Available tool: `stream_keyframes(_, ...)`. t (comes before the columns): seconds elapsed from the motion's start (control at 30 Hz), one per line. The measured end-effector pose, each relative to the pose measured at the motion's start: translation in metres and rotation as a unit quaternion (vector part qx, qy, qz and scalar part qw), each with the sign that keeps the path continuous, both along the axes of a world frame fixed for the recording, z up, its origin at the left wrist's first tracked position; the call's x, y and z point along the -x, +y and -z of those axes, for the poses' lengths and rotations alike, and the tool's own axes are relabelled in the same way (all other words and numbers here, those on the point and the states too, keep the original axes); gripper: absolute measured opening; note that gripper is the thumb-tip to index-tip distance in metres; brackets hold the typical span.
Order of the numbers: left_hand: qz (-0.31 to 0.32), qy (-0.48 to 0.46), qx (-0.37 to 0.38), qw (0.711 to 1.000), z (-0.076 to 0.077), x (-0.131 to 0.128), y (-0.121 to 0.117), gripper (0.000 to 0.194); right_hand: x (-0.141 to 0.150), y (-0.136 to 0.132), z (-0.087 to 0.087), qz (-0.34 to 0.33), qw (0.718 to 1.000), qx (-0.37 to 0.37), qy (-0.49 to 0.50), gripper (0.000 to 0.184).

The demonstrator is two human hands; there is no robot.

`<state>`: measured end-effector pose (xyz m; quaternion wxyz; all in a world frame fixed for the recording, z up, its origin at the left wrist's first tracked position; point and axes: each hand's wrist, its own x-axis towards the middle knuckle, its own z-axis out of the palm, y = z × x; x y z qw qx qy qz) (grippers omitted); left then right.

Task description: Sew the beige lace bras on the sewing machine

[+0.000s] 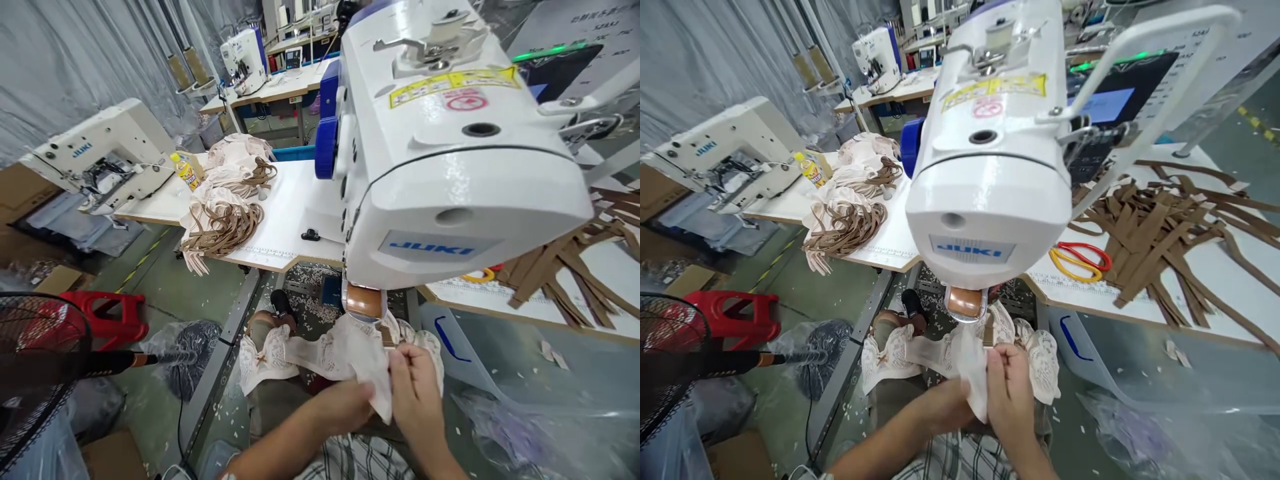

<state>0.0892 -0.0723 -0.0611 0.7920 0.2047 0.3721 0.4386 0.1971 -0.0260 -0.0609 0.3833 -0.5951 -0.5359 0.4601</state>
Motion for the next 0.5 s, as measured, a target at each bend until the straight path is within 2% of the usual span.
stream_keyframes(0.03,-0.061,-0.006,0.007,0.998,-0.002,-0.005,0.002,0.072,0.007,-0.007,0.0,0.001,1.0,-0.007,0.002,0.035)
stream_keyframes(0.13,-0.223,-0.008,0.06,0.973,-0.008,-0.014,0.011,0.058,0.02,-0.021,0.005,-0.002,1.0,-0.021,0.016,0.034)
stream_keyframes(0.2,-0.281,0.015,0.089,0.955,-0.011,-0.014,0.014,0.056,0.02,-0.024,0.009,-0.008,0.999,-0.021,0.027,0.032)
stream_keyframes(0.27,-0.302,0.046,0.098,0.947,-0.012,-0.007,0.016,0.053,0.014,-0.022,0.009,-0.05,0.998,-0.016,0.019,0.028)
stream_keyframes(0.33,-0.273,0.095,0.077,0.954,-0.016,0.005,0.015,0.044,0.004,-0.015,0.004,-0.084,0.993,-0.074,-0.027,0.023)
stream_keyframes(0.4,-0.172,0.145,0.036,0.974,-0.024,0.02,0.015,0.029,-0.009,-0.002,-0.005,-0.116,0.976,-0.164,-0.079,0.023)
stream_keyframes(0.43,-0.108,0.165,0.012,0.98,-0.029,0.026,0.014,0.025,-0.017,0.005,-0.011,-0.15,0.966,-0.191,-0.093,0.024)
stream_keyframes(0.5,-0.016,0.19,-0.021,0.981,-0.038,0.034,0.016,0.021,-0.031,0.018,-0.024,-0.282,0.941,-0.165,-0.09,0.021)
